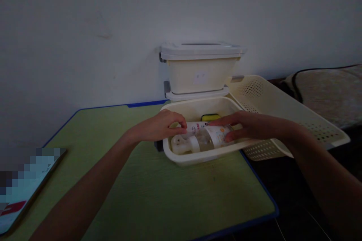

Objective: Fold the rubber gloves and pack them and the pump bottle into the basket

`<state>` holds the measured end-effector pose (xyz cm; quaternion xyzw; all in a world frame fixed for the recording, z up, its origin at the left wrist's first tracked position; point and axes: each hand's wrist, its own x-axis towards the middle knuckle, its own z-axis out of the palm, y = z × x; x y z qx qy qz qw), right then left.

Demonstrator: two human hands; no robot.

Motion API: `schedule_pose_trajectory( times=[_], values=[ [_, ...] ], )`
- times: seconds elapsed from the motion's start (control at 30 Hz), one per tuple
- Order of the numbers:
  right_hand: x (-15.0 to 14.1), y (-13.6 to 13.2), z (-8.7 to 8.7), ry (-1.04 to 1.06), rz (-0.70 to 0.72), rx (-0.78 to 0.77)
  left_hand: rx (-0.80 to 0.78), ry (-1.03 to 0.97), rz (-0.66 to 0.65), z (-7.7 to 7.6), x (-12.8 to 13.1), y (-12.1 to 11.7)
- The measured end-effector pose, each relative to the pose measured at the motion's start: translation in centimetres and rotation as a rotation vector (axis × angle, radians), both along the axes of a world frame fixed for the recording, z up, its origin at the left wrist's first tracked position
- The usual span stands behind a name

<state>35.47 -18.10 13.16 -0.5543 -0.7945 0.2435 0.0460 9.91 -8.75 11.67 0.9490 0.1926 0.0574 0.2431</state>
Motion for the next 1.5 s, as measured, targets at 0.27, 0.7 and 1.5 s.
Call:
schedule_pose_trajectory(
  times=[0.27,0.7,1.5],
  values=[
    [-0.4,-0.2,0.2,0.017,-0.007,-0.018,0.023,-0.031,0.001,-0.2,0.0,-0.1],
    [-0.5,0.0,0.5,0.042,0.040,-0.027,0.192,-0.084,-0.048,-1.1,-0.2,0.1],
    [4.9,9.2,6.8,0.858,-0.736,0.892,0.101,-0.967,0.676,5.7,0.9,8.5]
  ],
)
